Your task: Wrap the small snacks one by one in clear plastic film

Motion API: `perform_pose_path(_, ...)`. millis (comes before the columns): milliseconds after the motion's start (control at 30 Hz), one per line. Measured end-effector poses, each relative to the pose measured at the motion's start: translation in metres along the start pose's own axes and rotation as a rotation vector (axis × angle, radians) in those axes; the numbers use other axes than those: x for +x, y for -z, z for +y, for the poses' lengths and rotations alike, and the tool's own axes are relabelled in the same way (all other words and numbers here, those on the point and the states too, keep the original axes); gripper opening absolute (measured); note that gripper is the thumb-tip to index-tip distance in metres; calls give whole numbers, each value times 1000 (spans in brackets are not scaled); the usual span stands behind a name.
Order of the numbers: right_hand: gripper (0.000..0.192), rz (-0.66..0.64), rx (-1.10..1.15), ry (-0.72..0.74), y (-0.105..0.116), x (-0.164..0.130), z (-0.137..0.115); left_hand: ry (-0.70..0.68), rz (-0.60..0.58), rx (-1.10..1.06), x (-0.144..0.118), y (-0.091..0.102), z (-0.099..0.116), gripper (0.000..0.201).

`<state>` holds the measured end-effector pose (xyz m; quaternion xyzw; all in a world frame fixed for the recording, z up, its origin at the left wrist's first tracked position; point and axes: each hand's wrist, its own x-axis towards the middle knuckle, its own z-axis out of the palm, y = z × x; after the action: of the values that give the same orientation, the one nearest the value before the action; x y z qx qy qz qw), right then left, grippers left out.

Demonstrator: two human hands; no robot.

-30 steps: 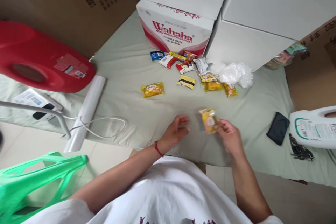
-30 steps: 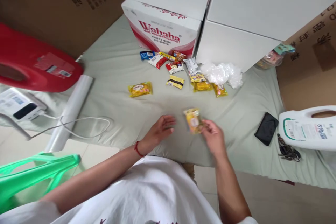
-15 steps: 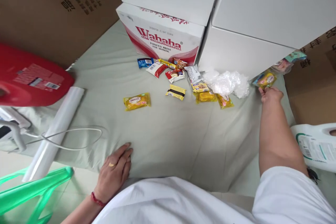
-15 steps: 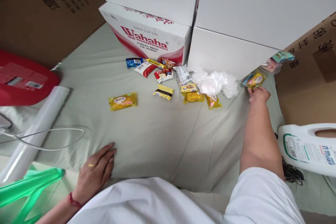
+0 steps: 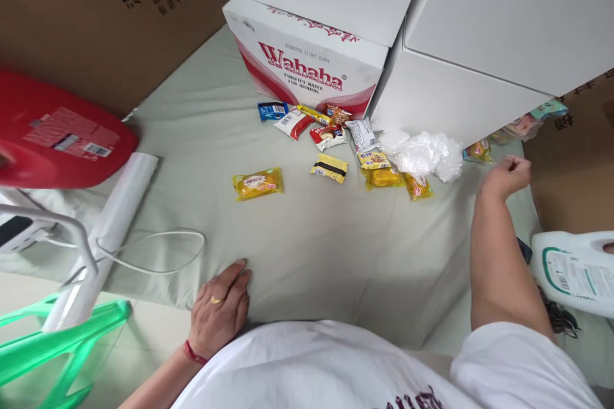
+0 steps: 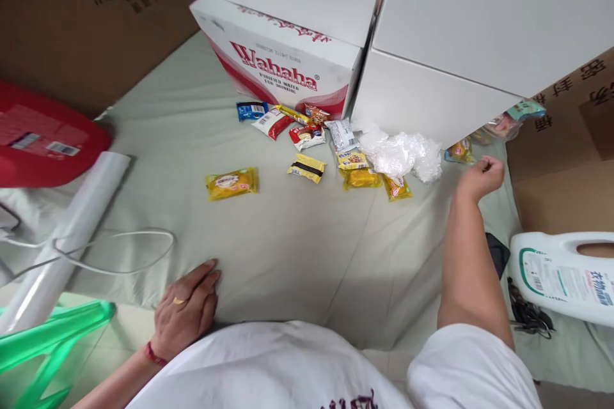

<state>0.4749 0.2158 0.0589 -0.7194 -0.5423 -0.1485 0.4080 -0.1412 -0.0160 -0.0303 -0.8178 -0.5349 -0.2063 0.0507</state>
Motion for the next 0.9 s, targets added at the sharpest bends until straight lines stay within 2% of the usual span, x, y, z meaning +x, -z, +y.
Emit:
perform_pose_path(67,38,62,9,-101,-3,-11,-11,-9,8,-4,0,-1,0,38)
perform_pose_path(133,34,71,43,-118,1,-28,-35,-24,15,-12,0,-1,-1,37)
perform_pose_path(267,37,12,21,138,16,-50,-99,-37,14,-62,0,-2,-2,35)
perform_pose_path(333,38,-22,-25,229,14,-45,-125,-18,13,-90,-1,-2,-2,35)
perform_pose_path(400,34,-110,-70,278,1,-31,-145,2,8,-108,-3,-3,-1,34)
perform_pose_path(467,24,-280,-130,284,-22,-13,-159,26,-1,-125,-4,-4,-1,33)
perform_pose_path(567,13,-493,-186,168,-62,10,-171,56,5,-147,-4,-6,1,34)
perform_pose_path(633,15,-503,-85,55,-83,20,-176,48,22,-154,-3,-6,1,34)
perform_pose_path(700,22,-482,134,-24,-95,25,-181,33,31,-167,-2,-5,2,33)
perform_pose_path(800,27,-475,386,-68,-91,24,-188,79,29,-259,0,1,3,27)
perform_pose_path(900,23,-455,499,-71,-65,-5,-200,278,-1,-522,8,14,4,18)
